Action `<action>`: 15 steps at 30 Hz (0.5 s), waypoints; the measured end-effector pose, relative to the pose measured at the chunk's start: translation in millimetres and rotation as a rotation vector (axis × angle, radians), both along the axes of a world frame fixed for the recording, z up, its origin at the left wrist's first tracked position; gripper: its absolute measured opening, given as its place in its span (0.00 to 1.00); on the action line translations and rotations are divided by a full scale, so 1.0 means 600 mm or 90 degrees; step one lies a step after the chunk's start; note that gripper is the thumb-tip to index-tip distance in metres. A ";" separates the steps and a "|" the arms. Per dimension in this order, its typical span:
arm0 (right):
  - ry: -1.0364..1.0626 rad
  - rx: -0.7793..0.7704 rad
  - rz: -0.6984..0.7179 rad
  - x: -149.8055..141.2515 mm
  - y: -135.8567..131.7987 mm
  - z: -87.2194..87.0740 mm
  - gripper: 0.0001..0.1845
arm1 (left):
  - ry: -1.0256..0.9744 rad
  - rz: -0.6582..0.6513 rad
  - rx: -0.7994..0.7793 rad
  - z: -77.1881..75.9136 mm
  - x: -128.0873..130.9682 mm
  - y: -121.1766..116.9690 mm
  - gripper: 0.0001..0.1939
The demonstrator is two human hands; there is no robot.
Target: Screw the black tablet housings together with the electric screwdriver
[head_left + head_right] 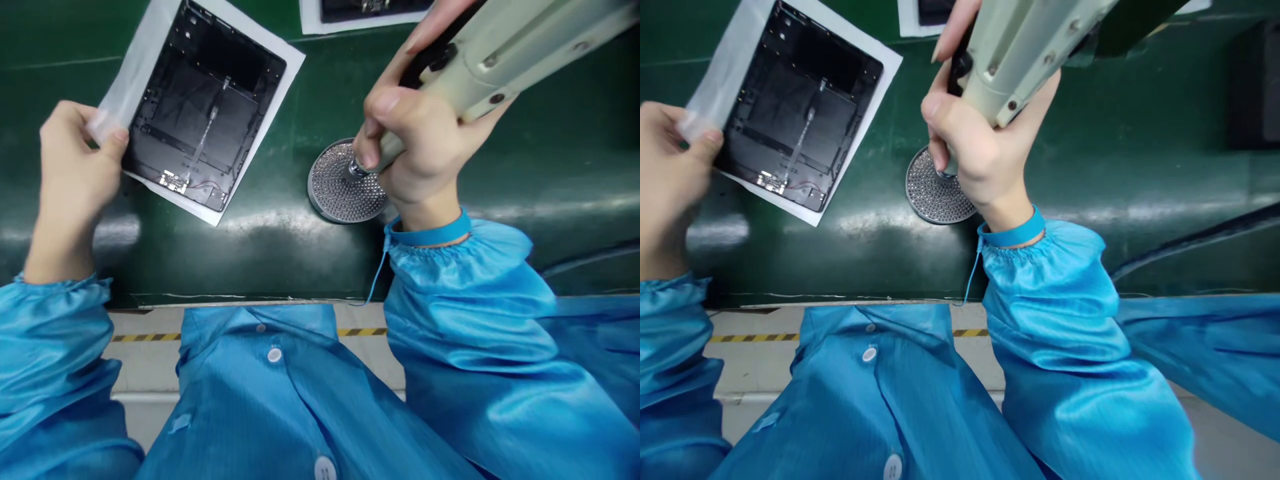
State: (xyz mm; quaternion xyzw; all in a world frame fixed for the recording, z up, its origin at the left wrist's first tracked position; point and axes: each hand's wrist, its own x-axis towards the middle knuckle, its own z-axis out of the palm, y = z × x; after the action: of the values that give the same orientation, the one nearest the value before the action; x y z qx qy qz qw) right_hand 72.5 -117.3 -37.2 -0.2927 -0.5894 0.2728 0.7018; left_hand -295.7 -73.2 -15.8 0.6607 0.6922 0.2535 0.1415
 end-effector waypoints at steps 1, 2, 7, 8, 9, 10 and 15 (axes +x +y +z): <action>-0.007 -0.012 0.010 0.002 -0.002 0.000 0.29 | -0.095 -0.015 -0.047 0.003 -0.003 0.008 0.33; -0.002 -0.012 0.020 0.004 -0.003 0.000 0.26 | -0.186 -0.038 -0.112 0.007 -0.005 0.015 0.37; 0.052 -0.034 0.069 0.004 -0.004 -0.001 0.17 | -0.374 -0.152 -0.235 0.011 -0.025 0.070 0.44; 0.064 -0.039 0.076 0.003 -0.005 -0.001 0.17 | -0.378 -0.158 -0.216 0.002 -0.030 0.093 0.45; 0.070 -0.046 0.078 0.001 -0.005 -0.001 0.17 | -0.380 -0.162 -0.196 -0.010 -0.035 0.122 0.46; 0.072 -0.054 0.076 0.001 -0.005 -0.002 0.18 | -0.377 -0.160 -0.173 -0.024 -0.038 0.157 0.48; 0.027 -0.142 0.056 0.003 -0.008 -0.007 0.26 | -0.228 -0.174 -0.028 -0.091 -0.028 0.358 0.58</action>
State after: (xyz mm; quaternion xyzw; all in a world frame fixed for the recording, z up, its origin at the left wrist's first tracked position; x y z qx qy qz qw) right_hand 74.5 -121.8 -41.6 -0.3367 -0.5526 0.3736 0.6645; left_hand -312.4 141.4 -70.6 0.6896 0.5652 0.3301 0.3099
